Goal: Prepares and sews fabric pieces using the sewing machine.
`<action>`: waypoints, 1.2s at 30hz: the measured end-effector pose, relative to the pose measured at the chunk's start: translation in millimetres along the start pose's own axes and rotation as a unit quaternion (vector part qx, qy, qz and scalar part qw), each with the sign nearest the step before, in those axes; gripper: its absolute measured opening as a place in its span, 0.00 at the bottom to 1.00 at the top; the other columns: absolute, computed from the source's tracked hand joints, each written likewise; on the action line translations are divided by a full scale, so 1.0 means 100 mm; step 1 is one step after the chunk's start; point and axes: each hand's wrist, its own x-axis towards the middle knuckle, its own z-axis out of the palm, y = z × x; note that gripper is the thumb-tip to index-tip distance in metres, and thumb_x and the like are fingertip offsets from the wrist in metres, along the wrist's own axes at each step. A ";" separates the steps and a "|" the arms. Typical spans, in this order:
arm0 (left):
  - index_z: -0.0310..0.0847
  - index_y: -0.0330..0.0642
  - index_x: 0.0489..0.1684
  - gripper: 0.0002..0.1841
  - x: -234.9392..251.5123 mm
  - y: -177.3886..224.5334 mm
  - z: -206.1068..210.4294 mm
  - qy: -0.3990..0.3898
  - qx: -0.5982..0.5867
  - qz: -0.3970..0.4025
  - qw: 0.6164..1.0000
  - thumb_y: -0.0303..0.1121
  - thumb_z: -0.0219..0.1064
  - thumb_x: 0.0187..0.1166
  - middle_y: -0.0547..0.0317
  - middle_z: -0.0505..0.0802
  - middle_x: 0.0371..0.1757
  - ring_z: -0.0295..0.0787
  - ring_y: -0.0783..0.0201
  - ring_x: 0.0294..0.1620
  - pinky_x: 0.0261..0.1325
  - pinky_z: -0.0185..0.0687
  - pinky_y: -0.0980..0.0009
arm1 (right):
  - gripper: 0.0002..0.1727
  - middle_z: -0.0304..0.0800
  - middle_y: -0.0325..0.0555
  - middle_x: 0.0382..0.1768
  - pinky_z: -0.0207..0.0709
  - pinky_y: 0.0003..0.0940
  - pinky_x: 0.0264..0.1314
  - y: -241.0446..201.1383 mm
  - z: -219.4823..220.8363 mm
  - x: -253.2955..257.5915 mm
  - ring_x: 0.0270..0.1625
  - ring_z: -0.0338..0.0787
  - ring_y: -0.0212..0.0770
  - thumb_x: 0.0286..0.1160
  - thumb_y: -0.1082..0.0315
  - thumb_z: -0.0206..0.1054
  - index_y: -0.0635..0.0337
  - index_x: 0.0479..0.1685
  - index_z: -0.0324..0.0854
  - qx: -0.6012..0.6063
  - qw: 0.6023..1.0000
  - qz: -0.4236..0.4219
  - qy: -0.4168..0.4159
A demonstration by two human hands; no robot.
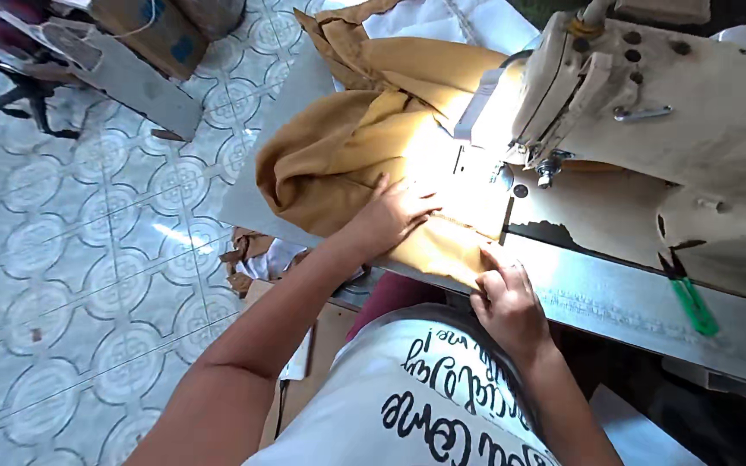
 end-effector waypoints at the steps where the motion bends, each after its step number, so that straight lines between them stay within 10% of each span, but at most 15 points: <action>1: 0.84 0.57 0.73 0.19 0.00 -0.04 0.05 0.000 0.006 -0.019 1.000 0.37 0.55 0.90 0.59 0.83 0.81 0.65 0.44 0.89 0.83 0.46 0.22 | 0.06 0.88 0.60 0.68 0.80 0.44 0.74 0.01 0.00 0.01 0.73 0.87 0.57 0.71 0.70 0.67 0.62 0.31 0.86 0.000 1.000 0.004 -0.008; 9: 0.85 0.51 0.72 0.18 -0.20 0.01 -0.11 0.020 0.016 -0.084 0.996 0.40 0.57 0.89 0.53 0.80 0.83 0.66 0.44 0.89 0.84 0.51 0.25 | 0.08 0.87 0.57 0.71 0.84 0.45 0.66 0.04 0.08 0.19 0.65 0.91 0.54 0.72 0.69 0.66 0.65 0.33 0.87 0.026 0.998 -0.013 -0.050; 14: 0.93 0.42 0.56 0.13 0.30 0.26 -0.06 0.071 -0.081 0.127 0.986 0.33 0.61 0.87 0.53 0.94 0.62 0.91 0.58 0.64 0.68 0.85 0.63 | 0.08 0.92 0.54 0.63 0.86 0.43 0.63 0.04 0.05 0.16 0.63 0.93 0.52 0.79 0.69 0.65 0.61 0.37 0.88 0.003 0.998 -0.051 -0.021; 24: 0.92 0.39 0.56 0.13 0.49 0.05 0.41 0.101 -0.124 0.134 0.978 0.28 0.61 0.86 0.50 0.93 0.66 0.84 0.55 0.76 0.82 0.74 0.61 | 0.12 0.94 0.47 0.61 0.82 0.46 0.66 0.08 -0.06 0.17 0.63 0.92 0.50 0.79 0.72 0.58 0.59 0.40 0.90 0.021 0.998 0.032 -0.053; 29: 0.92 0.37 0.41 0.07 0.40 0.26 0.25 0.167 -0.083 0.124 0.975 0.26 0.67 0.79 0.49 0.95 0.40 0.94 0.57 0.43 0.49 0.89 0.64 | 0.23 0.93 0.57 0.51 0.83 0.55 0.60 -0.04 0.07 0.33 0.58 0.90 0.59 0.78 0.50 0.69 0.62 0.56 0.89 -0.011 0.995 0.094 0.008; 36: 0.92 0.38 0.33 0.12 0.19 0.18 0.39 0.173 -0.095 0.164 0.967 0.37 0.68 0.79 0.55 0.95 0.31 0.91 0.63 0.33 0.40 0.86 0.66 | 0.09 0.95 0.50 0.43 0.84 0.43 0.61 -0.01 0.17 0.33 0.52 0.93 0.48 0.81 0.67 0.67 0.62 0.45 0.91 0.033 0.985 0.146 0.090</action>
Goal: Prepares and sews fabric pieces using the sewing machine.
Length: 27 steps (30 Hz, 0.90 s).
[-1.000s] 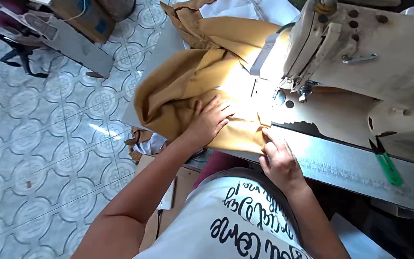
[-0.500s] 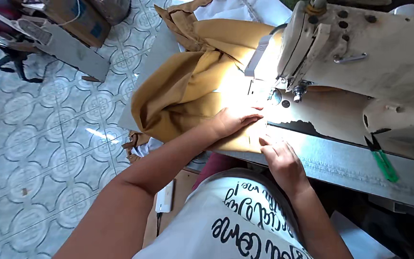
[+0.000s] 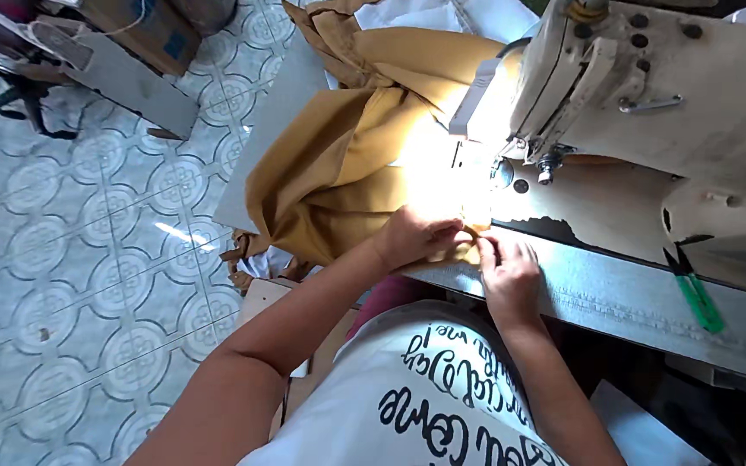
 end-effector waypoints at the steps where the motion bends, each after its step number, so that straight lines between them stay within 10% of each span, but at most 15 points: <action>1: 0.93 0.39 0.35 0.13 -0.01 -0.01 0.02 0.001 0.014 0.005 1.000 0.38 0.67 0.80 0.54 0.95 0.32 0.92 0.62 0.34 0.40 0.86 0.64 | 0.08 0.93 0.51 0.42 0.86 0.38 0.58 0.01 -0.01 0.00 0.49 0.93 0.44 0.81 0.70 0.67 0.65 0.46 0.88 0.039 0.999 0.027 0.018; 11: 0.91 0.44 0.62 0.14 0.07 0.03 0.09 -0.063 0.038 -0.009 0.997 0.30 0.64 0.84 0.51 0.94 0.46 0.93 0.58 0.46 0.48 0.89 0.65 | 0.11 0.92 0.48 0.45 0.86 0.22 0.54 0.02 -0.01 0.03 0.46 0.92 0.28 0.82 0.72 0.66 0.70 0.56 0.83 0.144 0.983 0.097 0.058; 27: 0.90 0.47 0.64 0.16 0.13 0.05 0.08 -0.089 0.061 -0.014 0.994 0.27 0.60 0.85 0.50 0.93 0.44 0.91 0.53 0.43 0.45 0.87 0.59 | 0.12 0.93 0.49 0.47 0.83 0.27 0.59 0.06 0.00 0.02 0.53 0.90 0.36 0.80 0.69 0.68 0.64 0.56 0.90 0.116 0.991 0.045 0.042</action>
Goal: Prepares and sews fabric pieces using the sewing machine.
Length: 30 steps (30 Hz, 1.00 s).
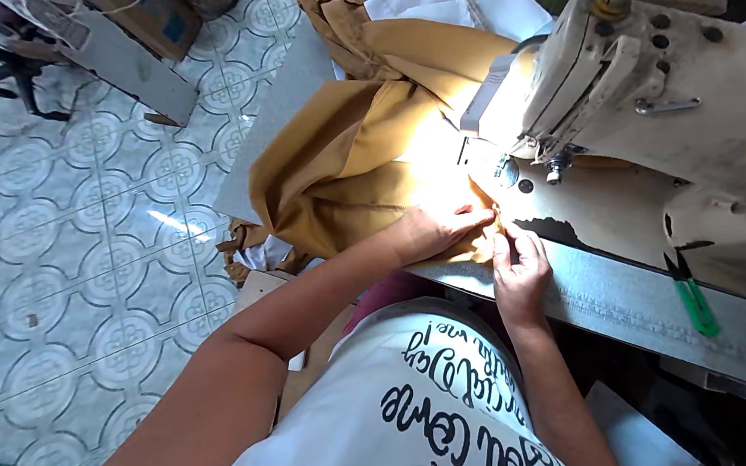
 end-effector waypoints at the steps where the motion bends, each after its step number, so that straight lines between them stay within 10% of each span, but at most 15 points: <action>1: 0.91 0.45 0.60 0.15 0.00 0.01 0.00 -0.005 0.002 -0.004 1.000 0.27 0.60 0.85 0.49 0.93 0.45 0.93 0.53 0.43 0.44 0.89 0.58 | 0.13 0.92 0.49 0.47 0.82 0.30 0.58 0.01 0.01 0.00 0.52 0.90 0.38 0.80 0.68 0.68 0.62 0.57 0.91 -0.015 1.000 -0.012 -0.009; 9: 0.94 0.38 0.46 0.13 -0.07 -0.05 -0.11 0.051 -0.040 0.003 0.998 0.21 0.61 0.74 0.50 0.96 0.42 0.93 0.56 0.44 0.50 0.88 0.65 | 0.18 0.89 0.54 0.52 0.82 0.47 0.60 -0.06 0.08 -0.04 0.56 0.88 0.53 0.79 0.62 0.68 0.55 0.64 0.91 -0.179 0.980 -0.061 -0.055; 14: 0.90 0.43 0.61 0.17 0.10 -0.07 -0.18 -0.011 -0.008 0.037 0.999 0.28 0.57 0.84 0.51 0.92 0.67 0.89 0.52 0.68 0.68 0.82 0.52 | 0.15 0.88 0.58 0.52 0.82 0.51 0.58 -0.09 0.08 -0.02 0.56 0.89 0.57 0.76 0.64 0.70 0.61 0.55 0.91 -0.200 0.975 -0.070 -0.073; 20: 0.88 0.38 0.64 0.19 0.26 -0.42 -0.07 -0.008 -0.040 0.126 0.991 0.22 0.53 0.83 0.47 0.92 0.65 0.84 0.49 0.73 0.79 0.72 0.52 | 0.23 0.90 0.55 0.62 0.84 0.48 0.65 0.05 -0.18 -0.09 0.62 0.90 0.53 0.82 0.47 0.66 0.54 0.62 0.92 -0.159 0.967 -0.140 -0.141; 30: 0.90 0.48 0.66 0.22 0.25 -0.46 -0.03 -0.045 -0.024 0.103 0.993 0.23 0.54 0.81 0.49 0.89 0.73 0.77 0.45 0.81 0.86 0.65 0.48 | 0.12 0.96 0.50 0.50 0.85 0.48 0.56 0.25 -0.40 0.01 0.55 0.94 0.53 0.81 0.72 0.64 0.55 0.50 0.94 -0.259 0.919 -0.265 -0.136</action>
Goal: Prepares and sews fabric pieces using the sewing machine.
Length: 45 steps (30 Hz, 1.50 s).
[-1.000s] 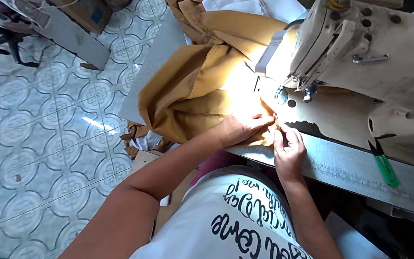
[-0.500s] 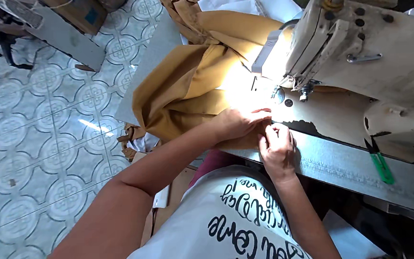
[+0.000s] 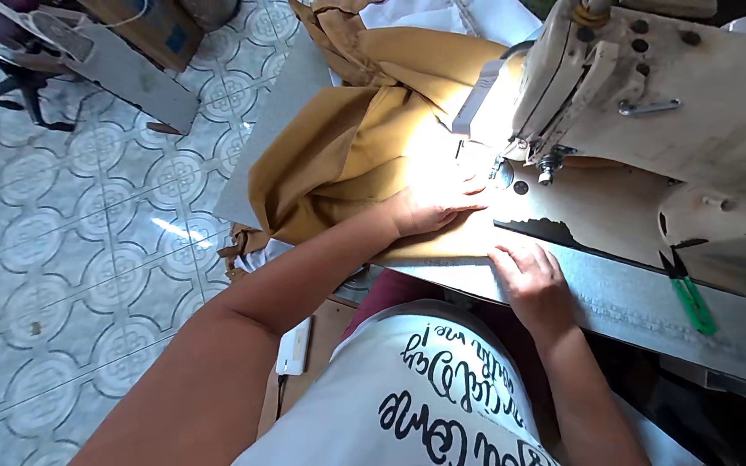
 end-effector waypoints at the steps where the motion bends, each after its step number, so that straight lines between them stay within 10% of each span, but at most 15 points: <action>1: 0.90 0.48 0.67 0.23 0.02 0.00 0.01 0.000 0.002 -0.004 1.000 0.22 0.54 0.81 0.50 0.89 0.73 0.78 0.45 0.81 0.85 0.65 0.47 | 0.12 0.96 0.50 0.52 0.85 0.49 0.58 0.03 -0.02 0.01 0.57 0.93 0.53 0.81 0.72 0.64 0.55 0.51 0.94 -0.006 1.000 0.001 -0.009; 6: 0.89 0.46 0.66 0.23 0.08 0.11 0.04 0.016 0.017 -0.048 0.999 0.20 0.54 0.79 0.48 0.90 0.71 0.79 0.45 0.78 0.82 0.67 0.49 | 0.12 0.93 0.50 0.58 0.80 0.53 0.63 -0.12 -0.22 0.24 0.62 0.89 0.55 0.83 0.61 0.66 0.54 0.49 0.95 0.090 0.992 0.077 -0.046; 10: 0.91 0.43 0.61 0.19 0.02 0.31 0.13 0.079 0.024 -0.088 0.993 0.21 0.55 0.83 0.47 0.91 0.68 0.82 0.47 0.76 0.80 0.72 0.53 | 0.12 0.92 0.57 0.46 0.89 0.42 0.52 -0.35 -0.24 0.55 0.48 0.94 0.50 0.82 0.71 0.65 0.66 0.54 0.89 0.154 0.968 0.198 0.016; 13: 0.92 0.40 0.58 0.18 -0.01 0.45 0.13 0.087 0.040 -0.106 0.990 0.21 0.56 0.82 0.46 0.92 0.67 0.84 0.46 0.74 0.78 0.72 0.52 | 0.11 0.92 0.61 0.47 0.88 0.51 0.50 -0.39 -0.10 0.71 0.46 0.95 0.55 0.81 0.74 0.63 0.69 0.53 0.87 0.167 0.944 0.284 -0.010; 19: 0.92 0.42 0.46 0.14 0.36 0.29 -0.30 -0.161 0.065 -0.174 0.969 0.35 0.58 0.87 0.51 0.94 0.54 0.92 0.51 0.56 0.58 0.84 0.51 | 0.13 0.90 0.62 0.59 0.86 0.51 0.62 -0.38 0.03 0.71 0.60 0.93 0.58 0.82 0.74 0.62 0.67 0.56 0.88 0.126 0.956 0.261 -0.033; 22: 0.90 0.37 0.46 0.10 0.65 0.14 -0.43 -0.243 0.041 -0.150 0.957 0.33 0.64 0.85 0.44 0.92 0.51 0.89 0.44 0.58 0.62 0.78 0.44 | 0.09 0.90 0.64 0.50 0.88 0.55 0.48 -0.38 0.07 0.75 0.47 0.94 0.60 0.79 0.72 0.66 0.69 0.46 0.88 0.108 0.949 0.294 -0.040; 27: 0.94 0.42 0.34 0.04 0.55 -0.36 -0.29 -0.149 -0.101 -0.034 0.983 0.31 0.79 0.67 0.52 0.95 0.43 0.91 0.53 0.54 0.62 0.79 0.51 | 0.14 0.89 0.63 0.53 0.88 0.50 0.42 -0.35 0.16 0.78 0.41 0.94 0.55 0.80 0.67 0.67 0.67 0.56 0.87 0.113 0.936 0.332 -0.024; 34: 0.96 0.43 0.49 0.11 0.37 -0.40 -0.30 -0.114 -0.165 -0.043 0.979 0.29 0.72 0.74 0.52 0.97 0.50 0.91 0.57 0.57 0.65 0.79 0.60 | 0.18 0.89 0.61 0.49 0.87 0.48 0.39 -0.33 0.26 0.77 0.43 0.93 0.54 0.71 0.57 0.77 0.63 0.50 0.90 0.111 0.948 0.298 0.020; 45: 0.95 0.44 0.44 0.10 0.36 -0.47 -0.07 -0.059 -0.145 -0.009 0.988 0.29 0.65 0.83 0.56 0.97 0.44 0.93 0.61 0.51 0.59 0.83 0.66 | 0.13 0.93 0.53 0.43 0.85 0.51 0.39 -0.22 0.18 0.86 0.41 0.94 0.52 0.75 0.58 0.71 0.59 0.45 0.88 0.058 0.934 0.345 -0.070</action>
